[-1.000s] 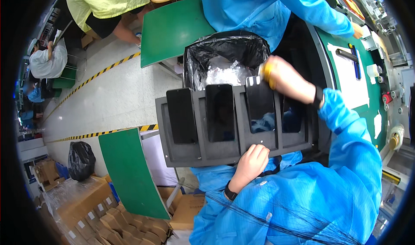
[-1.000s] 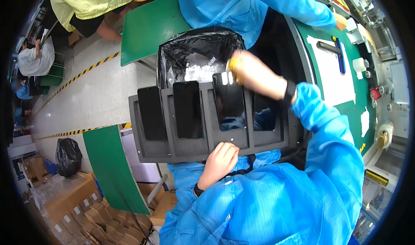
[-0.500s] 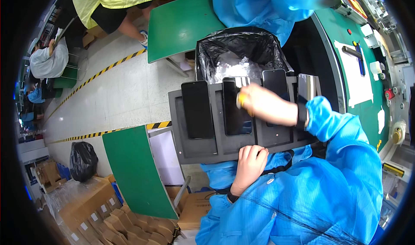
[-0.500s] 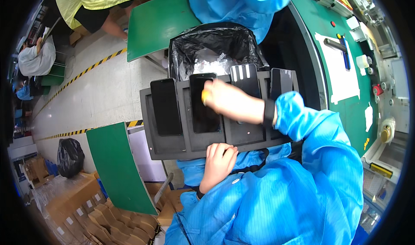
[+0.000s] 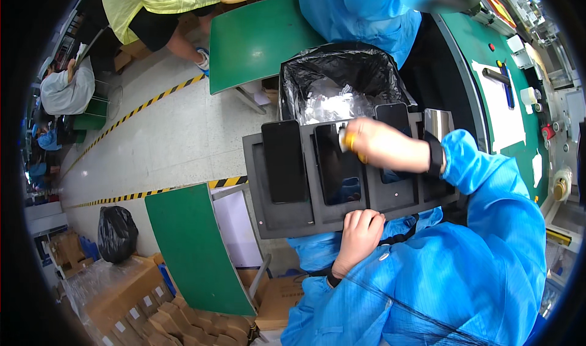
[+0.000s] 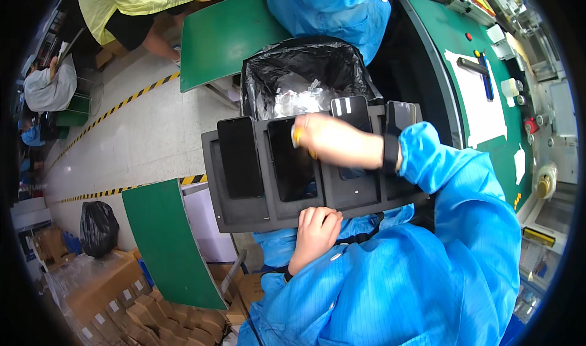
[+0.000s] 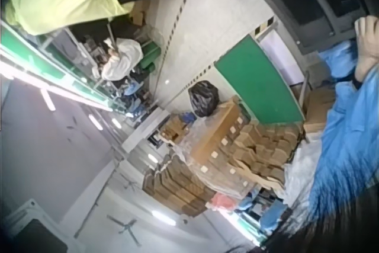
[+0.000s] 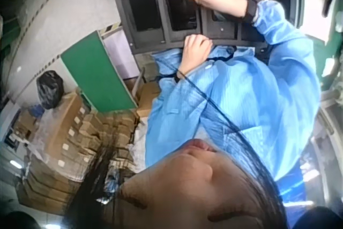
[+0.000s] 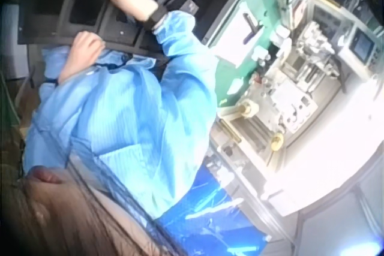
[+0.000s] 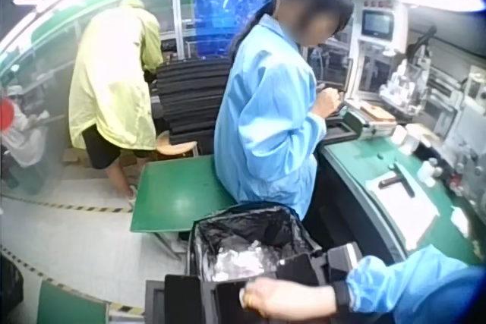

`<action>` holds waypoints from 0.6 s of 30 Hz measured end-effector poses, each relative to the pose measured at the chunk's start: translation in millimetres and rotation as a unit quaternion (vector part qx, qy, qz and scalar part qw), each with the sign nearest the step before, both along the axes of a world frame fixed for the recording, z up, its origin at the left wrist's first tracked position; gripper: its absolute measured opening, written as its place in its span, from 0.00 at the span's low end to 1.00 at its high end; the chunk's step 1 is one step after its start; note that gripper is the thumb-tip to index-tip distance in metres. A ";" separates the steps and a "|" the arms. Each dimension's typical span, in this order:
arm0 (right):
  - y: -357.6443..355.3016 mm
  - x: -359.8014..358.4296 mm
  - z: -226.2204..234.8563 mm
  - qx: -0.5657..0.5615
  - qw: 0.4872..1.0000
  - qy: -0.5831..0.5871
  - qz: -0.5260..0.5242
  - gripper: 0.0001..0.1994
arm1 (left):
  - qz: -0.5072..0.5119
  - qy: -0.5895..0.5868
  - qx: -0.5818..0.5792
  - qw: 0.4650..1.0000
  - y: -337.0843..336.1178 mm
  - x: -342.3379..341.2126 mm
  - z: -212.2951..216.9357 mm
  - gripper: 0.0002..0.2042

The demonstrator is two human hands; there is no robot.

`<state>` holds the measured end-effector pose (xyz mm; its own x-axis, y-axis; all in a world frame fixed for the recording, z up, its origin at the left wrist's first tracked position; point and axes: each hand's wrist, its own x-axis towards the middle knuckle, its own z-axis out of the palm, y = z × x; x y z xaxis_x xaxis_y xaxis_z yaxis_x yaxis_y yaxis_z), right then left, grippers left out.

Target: The person is cleaning and inspecting small screen components using a cloth and a roller at a workstation.

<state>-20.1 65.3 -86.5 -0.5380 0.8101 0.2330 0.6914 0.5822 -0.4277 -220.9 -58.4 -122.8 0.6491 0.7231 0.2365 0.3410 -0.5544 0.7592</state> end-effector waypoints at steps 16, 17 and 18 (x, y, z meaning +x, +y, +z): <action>-29.0 -50.8 -13.8 -0.079 0.983 -0.021 0.163 0.05 | 0.015 -0.006 -0.001 1.000 -2.4 3.5 -3.5 0.05; -19.0 -47.4 -9.1 -0.084 0.991 -0.011 0.105 0.05 | 0.012 -0.011 0.005 1.000 -2.6 3.5 -4.0 0.05; 1.5 -40.3 -5.3 -0.088 0.995 0.000 0.047 0.05 | 0.010 -0.016 0.011 1.000 -2.9 3.5 -4.5 0.05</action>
<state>-60.4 66.7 -91.9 -0.6129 0.7849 0.0915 0.6383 0.5600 -0.5282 -217.4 -61.3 -127.3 0.6262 0.7300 0.2737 0.3275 -0.5649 0.7574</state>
